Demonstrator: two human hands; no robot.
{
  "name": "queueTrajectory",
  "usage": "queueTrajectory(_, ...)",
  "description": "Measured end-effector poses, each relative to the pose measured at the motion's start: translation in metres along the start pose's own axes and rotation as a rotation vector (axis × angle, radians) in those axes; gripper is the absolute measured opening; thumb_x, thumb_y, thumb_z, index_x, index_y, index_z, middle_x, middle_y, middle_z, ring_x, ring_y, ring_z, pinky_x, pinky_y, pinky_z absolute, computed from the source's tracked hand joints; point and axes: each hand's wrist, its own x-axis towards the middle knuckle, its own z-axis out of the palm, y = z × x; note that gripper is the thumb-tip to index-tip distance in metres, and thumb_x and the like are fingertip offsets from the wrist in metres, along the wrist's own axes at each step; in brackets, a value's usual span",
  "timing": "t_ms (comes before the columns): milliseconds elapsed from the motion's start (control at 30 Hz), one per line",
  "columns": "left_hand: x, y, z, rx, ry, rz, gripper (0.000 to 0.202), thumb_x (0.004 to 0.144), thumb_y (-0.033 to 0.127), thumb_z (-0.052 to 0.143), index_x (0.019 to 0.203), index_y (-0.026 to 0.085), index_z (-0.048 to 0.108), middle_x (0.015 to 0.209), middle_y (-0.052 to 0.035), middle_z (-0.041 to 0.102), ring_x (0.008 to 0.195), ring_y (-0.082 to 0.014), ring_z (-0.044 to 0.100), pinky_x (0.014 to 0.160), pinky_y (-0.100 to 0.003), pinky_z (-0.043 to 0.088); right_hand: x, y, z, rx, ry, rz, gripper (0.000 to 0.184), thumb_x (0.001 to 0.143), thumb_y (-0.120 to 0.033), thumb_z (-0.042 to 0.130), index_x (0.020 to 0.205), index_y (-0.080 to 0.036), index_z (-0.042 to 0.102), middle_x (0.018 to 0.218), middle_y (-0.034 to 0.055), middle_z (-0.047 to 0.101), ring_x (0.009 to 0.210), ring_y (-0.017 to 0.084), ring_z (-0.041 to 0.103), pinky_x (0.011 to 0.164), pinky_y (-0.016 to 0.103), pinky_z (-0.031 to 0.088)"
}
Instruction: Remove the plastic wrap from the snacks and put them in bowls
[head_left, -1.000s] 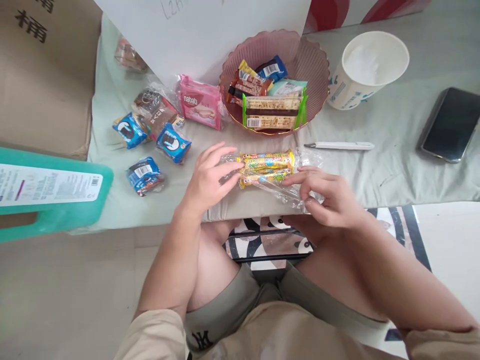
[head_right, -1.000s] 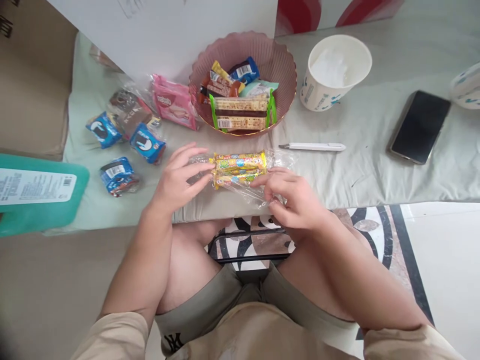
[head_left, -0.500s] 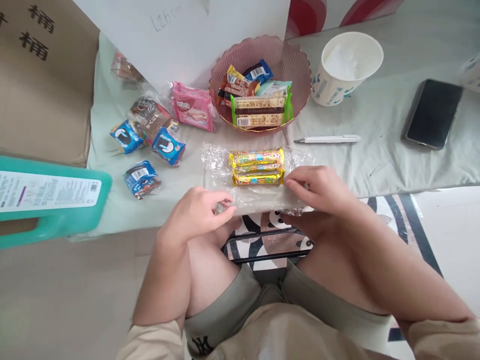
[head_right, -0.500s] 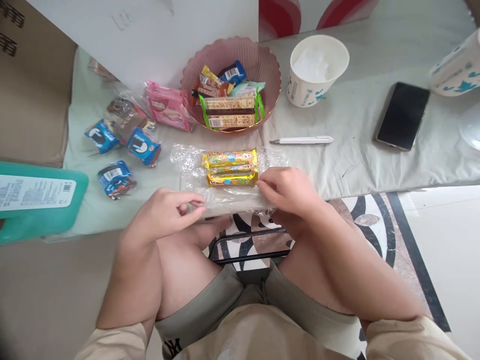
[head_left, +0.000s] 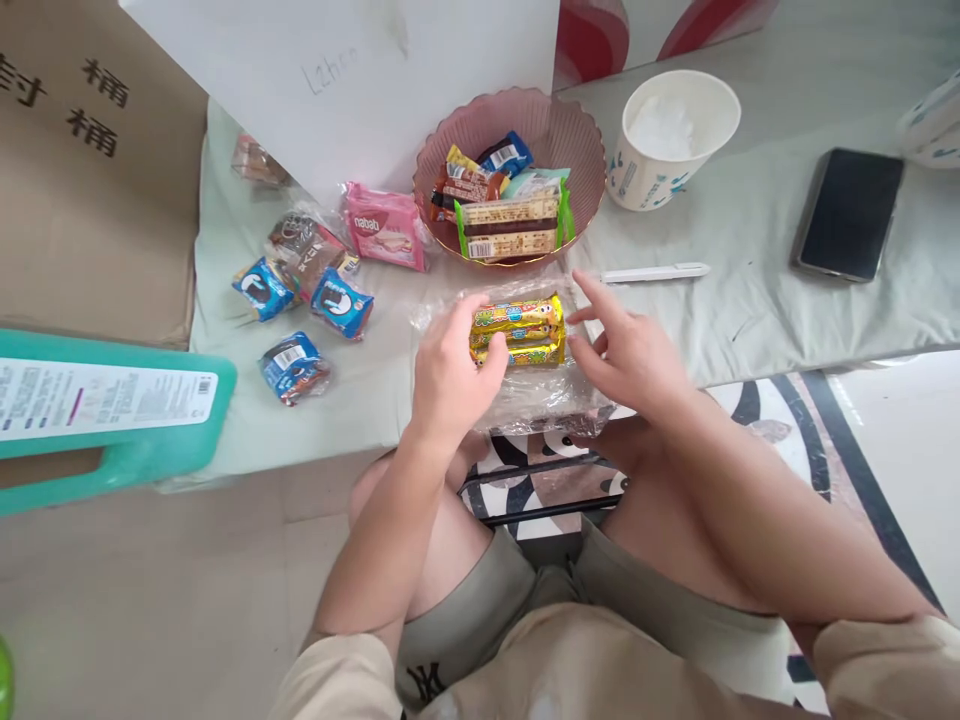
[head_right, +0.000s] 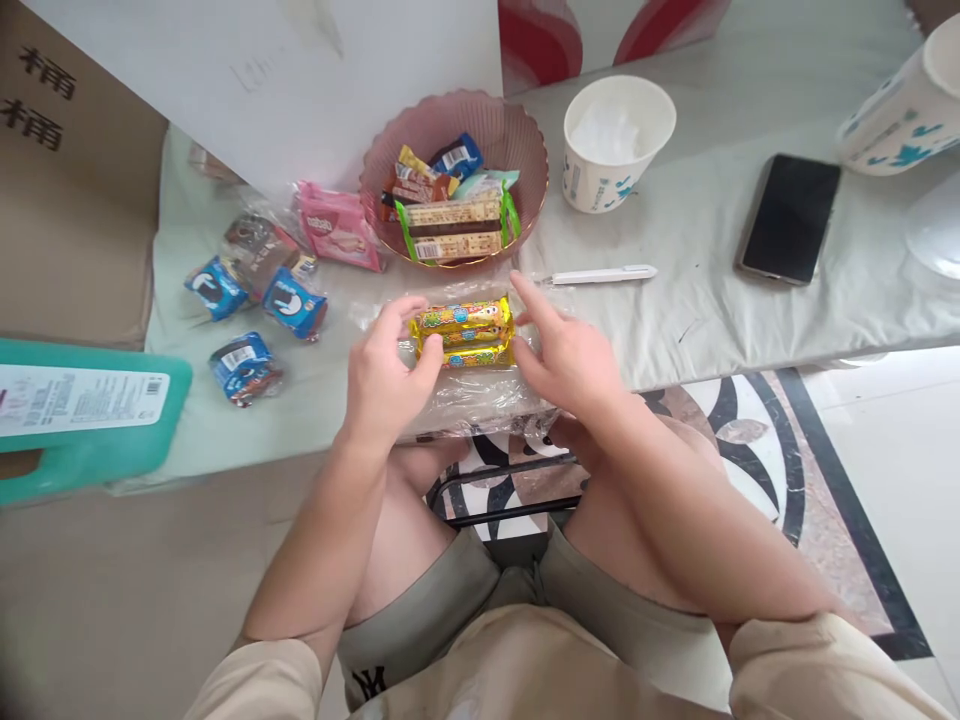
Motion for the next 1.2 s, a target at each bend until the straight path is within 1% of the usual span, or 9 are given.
queueTrajectory(67,0.003,-0.012,0.004,0.052,0.015,0.044,0.038,0.094,0.020,0.058,0.132,0.018,0.062,0.141,-0.0118,0.070,0.140,-0.0258,0.061,0.125,-0.046,0.046,0.000,-0.005,0.002,0.031,0.090,-0.056,0.062,0.089,-0.026,0.055,0.151,-0.022,0.051,0.126,0.0106,0.077,0.070,0.022,0.071,0.068,0.041,0.058)
queueTrajectory(133,0.010,-0.024,0.006,0.090,0.002,0.038,0.037,0.096,0.021,0.056,0.132,0.020,0.063,0.149,-0.0113,0.065,0.150,-0.0277,0.052,0.131,-0.051,0.036,0.002,-0.011,0.006,0.034,0.114,-0.167,0.048,0.091,-0.028,0.055,0.138,-0.020,0.059,0.129,0.0137,0.074,0.097,0.027,0.075,0.085,0.044,0.061)
queueTrajectory(200,0.020,-0.033,0.008,0.105,-0.020,0.000,0.034,0.099,0.027,0.053,0.130,0.022,0.066,0.156,-0.0104,0.060,0.156,-0.0302,0.044,0.133,-0.055,0.030,0.007,-0.018,0.011,0.001,0.049,-0.297,0.041,0.092,-0.031,0.057,0.130,-0.018,0.063,0.137,0.0164,0.070,0.124,0.032,0.067,0.106,0.049,0.055)
queueTrajectory(300,0.033,-0.044,0.014,0.105,-0.021,-0.071,0.036,0.105,0.035,0.044,0.126,0.024,0.071,0.162,-0.0083,0.055,0.160,-0.0329,0.037,0.133,-0.061,0.025,0.019,-0.026,0.018,-0.124,-0.108,-0.362,0.055,0.088,-0.035,0.065,0.141,-0.020,0.059,0.153,0.0160,0.059,0.140,0.036,0.055,0.117,0.053,0.043)
queueTrajectory(467,0.039,-0.057,0.024,0.150,0.047,-0.206,0.044,0.105,0.039,0.040,0.129,0.022,0.073,0.166,-0.0100,0.049,0.162,-0.0367,0.032,0.133,-0.065,0.020,0.030,-0.037,0.021,-0.338,-0.210,-0.271,0.078,0.084,-0.032,0.069,0.157,-0.019,0.045,0.142,0.0174,0.063,0.126,0.039,0.059,0.103,0.051,0.045)
queueTrajectory(667,0.040,-0.070,0.020,0.147,-0.011,-0.279,0.050,0.107,0.036,0.032,0.133,0.026,0.073,0.164,-0.0076,0.052,0.159,-0.0367,0.036,0.130,-0.067,0.025,0.026,-0.048,0.022,-0.382,-0.235,-0.139,0.056,0.080,-0.036,0.069,0.132,-0.016,0.062,0.129,0.0175,0.066,0.112,0.036,0.065,0.086,0.043,0.046)
queueTrajectory(833,0.040,-0.073,0.018,0.298,-0.024,-0.209,0.048,0.095,0.021,0.052,0.139,0.023,0.070,0.162,-0.0127,0.054,0.155,-0.0439,0.041,0.128,-0.071,0.028,0.019,-0.045,0.021,-0.338,-0.148,-0.172,0.059,0.084,-0.032,0.064,0.140,-0.019,0.056,0.120,0.0131,0.072,0.110,0.034,0.066,0.085,0.042,0.044)
queueTrajectory(1000,0.037,-0.078,0.025,0.307,0.031,-0.178,0.048,0.095,0.020,0.053,0.138,0.026,0.070,0.158,-0.0133,0.058,0.152,-0.0423,0.046,0.126,-0.070,0.032,0.015,-0.047,0.022,-0.408,-0.161,-0.198,0.038,0.082,-0.028,0.065,0.119,-0.021,0.066,0.120,0.0142,0.073,0.107,0.034,0.065,0.077,0.040,0.043)
queueTrajectory(1200,0.037,-0.079,0.026,0.293,0.033,-0.189,0.047,0.096,0.021,0.051,0.139,0.027,0.069,0.157,-0.0134,0.059,0.152,-0.0412,0.046,0.127,-0.071,0.030,0.015,-0.046,0.019,-0.369,-0.203,-0.157,0.040,0.081,-0.023,0.064,0.121,-0.023,0.065,0.114,0.0092,0.076,0.104,0.032,0.066,0.072,0.039,0.043)
